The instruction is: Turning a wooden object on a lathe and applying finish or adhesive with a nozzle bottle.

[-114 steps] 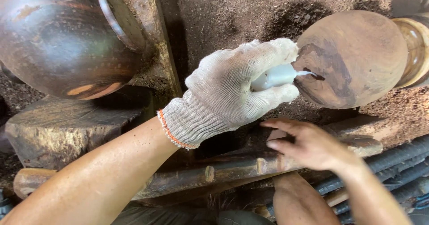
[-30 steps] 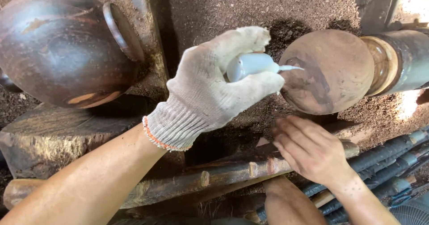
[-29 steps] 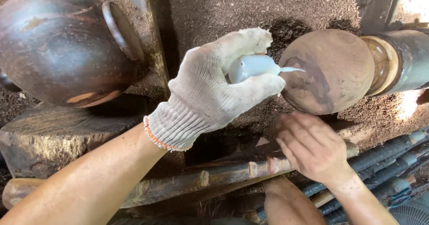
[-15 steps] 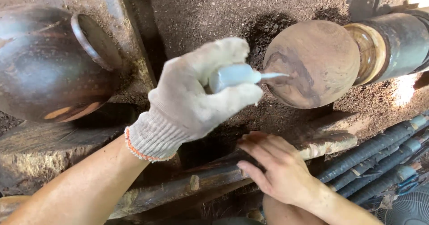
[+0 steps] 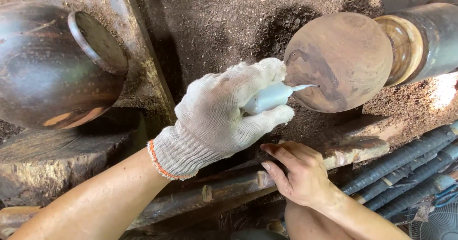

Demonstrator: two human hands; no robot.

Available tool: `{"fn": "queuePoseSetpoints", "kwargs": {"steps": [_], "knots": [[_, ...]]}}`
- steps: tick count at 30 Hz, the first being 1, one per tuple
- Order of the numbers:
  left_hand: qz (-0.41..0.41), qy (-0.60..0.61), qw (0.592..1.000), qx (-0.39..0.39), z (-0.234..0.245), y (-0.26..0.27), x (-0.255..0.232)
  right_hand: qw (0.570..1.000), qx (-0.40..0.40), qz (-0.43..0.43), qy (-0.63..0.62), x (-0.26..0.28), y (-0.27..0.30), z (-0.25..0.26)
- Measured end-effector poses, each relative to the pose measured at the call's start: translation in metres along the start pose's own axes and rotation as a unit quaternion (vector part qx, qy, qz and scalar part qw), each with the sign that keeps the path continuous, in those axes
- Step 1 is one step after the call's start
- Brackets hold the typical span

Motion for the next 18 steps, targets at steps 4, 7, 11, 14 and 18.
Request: {"fn": "queuePoseSetpoints", "kwargs": {"steps": [4,7,11,14,18], "knots": [[0.065,-0.017,0.997,0.036,0.001,-0.008,0.009,1.0,0.003,-0.006,-0.012,-0.009,0.004,-0.006],[0.017,-0.032,0.999,0.011,0.009,-0.006,0.001,1.0,0.015,-0.013,-0.022,-0.012,0.004,-0.008],[-0.006,0.005,1.0,0.003,0.006,-0.002,-0.001,0.999,0.014,-0.016,-0.027,-0.009,0.001,-0.005],[0.008,0.006,1.0,0.029,0.003,-0.006,0.001,1.0,0.008,-0.009,-0.022,-0.008,0.002,-0.005],[0.047,-0.022,0.999,0.008,0.007,-0.006,0.013,1.0,0.008,-0.005,-0.023,-0.004,-0.001,-0.003]]}}
Point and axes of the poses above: each hand's wrist, its own y-axis away from the middle knuckle, its own z-axis out of the back of the hand, x = y × z, the point moved 10 cm from there along -y, towards the middle knuckle, and after that the axes turned 12 degrees about x, right-handed, at the moved point
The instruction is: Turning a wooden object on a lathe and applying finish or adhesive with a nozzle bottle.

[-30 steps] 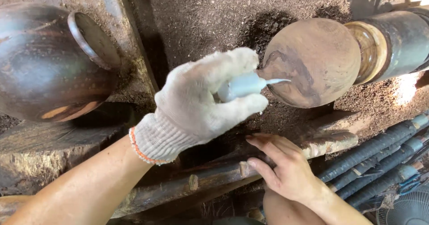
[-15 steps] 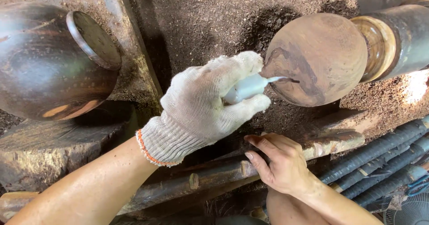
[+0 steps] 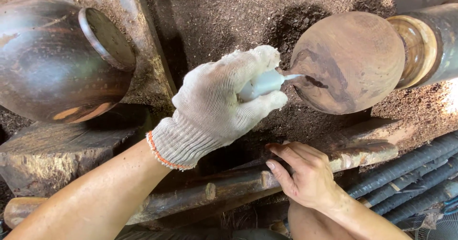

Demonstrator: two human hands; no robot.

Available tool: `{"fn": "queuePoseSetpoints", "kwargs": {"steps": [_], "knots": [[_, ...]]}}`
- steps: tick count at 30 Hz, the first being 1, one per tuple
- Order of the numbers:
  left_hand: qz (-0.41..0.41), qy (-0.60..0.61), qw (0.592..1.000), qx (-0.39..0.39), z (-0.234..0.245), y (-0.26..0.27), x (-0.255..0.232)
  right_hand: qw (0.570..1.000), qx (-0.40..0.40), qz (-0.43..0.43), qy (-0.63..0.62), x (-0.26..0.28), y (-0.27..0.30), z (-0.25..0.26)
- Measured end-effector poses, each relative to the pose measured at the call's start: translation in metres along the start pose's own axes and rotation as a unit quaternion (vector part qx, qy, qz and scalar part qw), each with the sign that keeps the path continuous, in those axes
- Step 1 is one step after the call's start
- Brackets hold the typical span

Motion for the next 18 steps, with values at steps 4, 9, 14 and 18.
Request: {"fn": "queuePoseSetpoints", "kwargs": {"steps": [4,9,14,18], "knots": [[-0.017,0.002,1.0,-0.007,-0.0002,0.0015,0.0023,1.0,-0.007,0.01,-0.002,0.0068,-0.0027,0.0067],[-0.008,0.018,1.0,0.01,-0.0011,-0.0009,-0.0013,1.0,0.0,0.002,-0.007,0.0017,-0.0012,0.0043],[-0.005,-0.022,1.0,0.013,-0.0004,-0.001,-0.0011,1.0,-0.001,0.008,-0.002,0.0035,-0.0025,0.0048],[-0.001,-0.042,0.999,0.017,0.0025,-0.0004,-0.0071,1.0,0.005,-0.001,-0.014,-0.0018,-0.0016,0.0022]]}}
Point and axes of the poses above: each hand's wrist, its own y-axis away from the middle knuckle, its own z-axis out of the back of the hand, x = y × z, the point moved 10 cm from there along -y, towards the middle knuckle, and after that the axes turned 12 degrees about x, right-handed, at the moved point
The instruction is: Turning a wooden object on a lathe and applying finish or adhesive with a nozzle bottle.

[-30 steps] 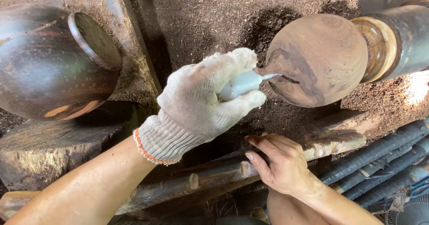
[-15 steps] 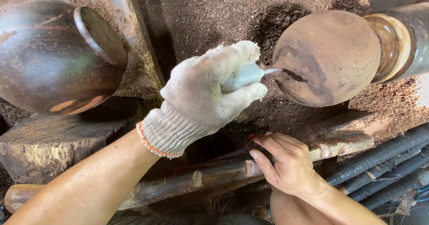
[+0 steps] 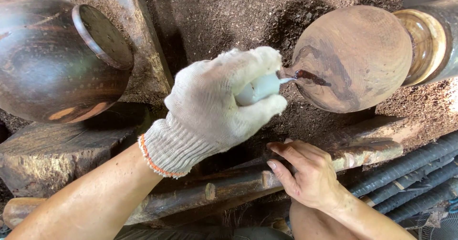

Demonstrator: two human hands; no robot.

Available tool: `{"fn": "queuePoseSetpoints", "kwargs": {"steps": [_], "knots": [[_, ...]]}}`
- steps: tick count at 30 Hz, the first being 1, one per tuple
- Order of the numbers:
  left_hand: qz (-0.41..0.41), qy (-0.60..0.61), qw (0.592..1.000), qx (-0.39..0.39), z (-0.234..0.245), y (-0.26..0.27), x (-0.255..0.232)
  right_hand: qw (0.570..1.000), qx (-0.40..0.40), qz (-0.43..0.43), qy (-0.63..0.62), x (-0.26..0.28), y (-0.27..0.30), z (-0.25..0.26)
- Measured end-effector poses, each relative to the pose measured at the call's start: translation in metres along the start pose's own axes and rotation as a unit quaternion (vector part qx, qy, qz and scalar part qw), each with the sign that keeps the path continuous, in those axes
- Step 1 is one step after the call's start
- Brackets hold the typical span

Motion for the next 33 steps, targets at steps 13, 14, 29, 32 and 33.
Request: {"fn": "queuePoseSetpoints", "kwargs": {"steps": [13,14,29,32,33], "knots": [[0.005,-0.031,0.999,0.013,0.003,0.002,-0.001,0.911,-0.329,0.111,0.222,-0.044,0.013,0.108],[0.006,-0.031,0.999,0.012,0.003,0.003,-0.001,0.911,-0.328,0.112,0.222,-0.047,0.004,0.112],[0.072,0.202,0.976,-0.025,0.039,0.005,0.034,0.969,-0.101,0.024,0.223,-0.055,-0.095,0.167],[0.116,0.246,0.962,0.006,0.025,0.002,0.049,0.986,-0.091,0.047,0.132,-0.067,-0.113,0.17],[0.103,0.222,0.97,0.009,0.025,0.001,0.047,0.992,-0.11,-0.033,0.055,-0.088,-0.113,0.175]]}}
Point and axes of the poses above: each hand's wrist, its own y-axis away from the middle knuckle, its own z-axis out of the back of the hand, x = y × z, the point moved 10 cm from there along -y, towards the middle knuckle, and after that the axes turned 12 degrees about x, right-handed, at the moved point
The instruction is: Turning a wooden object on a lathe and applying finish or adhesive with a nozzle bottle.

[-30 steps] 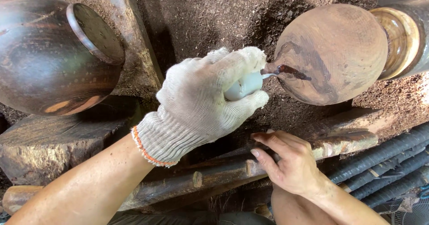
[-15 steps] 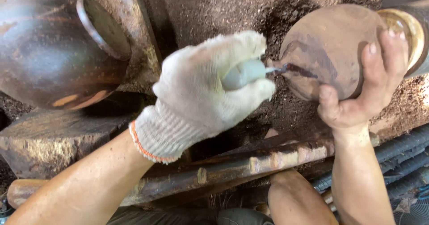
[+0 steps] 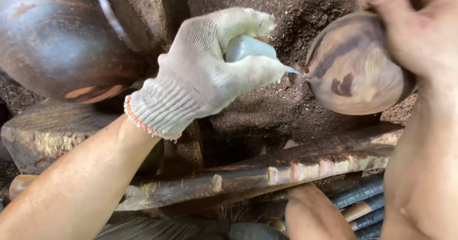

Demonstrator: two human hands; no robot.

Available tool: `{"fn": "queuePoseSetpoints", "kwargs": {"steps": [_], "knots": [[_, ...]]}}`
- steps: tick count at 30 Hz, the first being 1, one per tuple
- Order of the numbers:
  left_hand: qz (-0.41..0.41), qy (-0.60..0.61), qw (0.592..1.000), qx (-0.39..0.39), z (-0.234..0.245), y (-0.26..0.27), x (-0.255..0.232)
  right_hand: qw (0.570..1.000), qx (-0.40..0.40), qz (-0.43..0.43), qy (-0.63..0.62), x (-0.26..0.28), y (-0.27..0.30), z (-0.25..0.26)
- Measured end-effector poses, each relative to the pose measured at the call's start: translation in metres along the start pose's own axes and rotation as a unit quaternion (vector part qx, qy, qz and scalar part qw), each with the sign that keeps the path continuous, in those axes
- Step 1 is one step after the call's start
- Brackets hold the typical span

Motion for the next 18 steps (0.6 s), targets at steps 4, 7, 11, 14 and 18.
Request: {"fn": "queuePoseSetpoints", "kwargs": {"steps": [4,7,11,14,18], "knots": [[0.01,-0.014,1.0,0.004,-0.007,0.0,0.005,0.988,-0.026,0.148,0.036,0.003,0.058,0.0],[-0.049,-0.078,0.996,-0.004,-0.008,0.0,-0.008,0.962,-0.145,0.189,0.137,0.08,0.082,-0.006],[-0.109,-0.084,0.99,0.006,-0.015,0.004,-0.014,0.96,-0.211,0.168,0.072,0.061,0.095,-0.013],[-0.03,-0.067,0.997,0.022,-0.017,-0.002,-0.004,0.956,-0.234,0.17,0.059,0.059,0.095,-0.009],[-0.085,-0.12,0.989,0.016,-0.021,-0.001,-0.028,0.952,-0.238,0.169,0.087,0.065,0.094,-0.007]]}}
Point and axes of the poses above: each hand's wrist, its own y-axis away from the middle knuckle, its own z-axis out of the back of the hand, x = y × z, the point moved 10 cm from there along -y, towards the middle knuckle, and after that the axes turned 12 degrees about x, right-handed, at the moved point
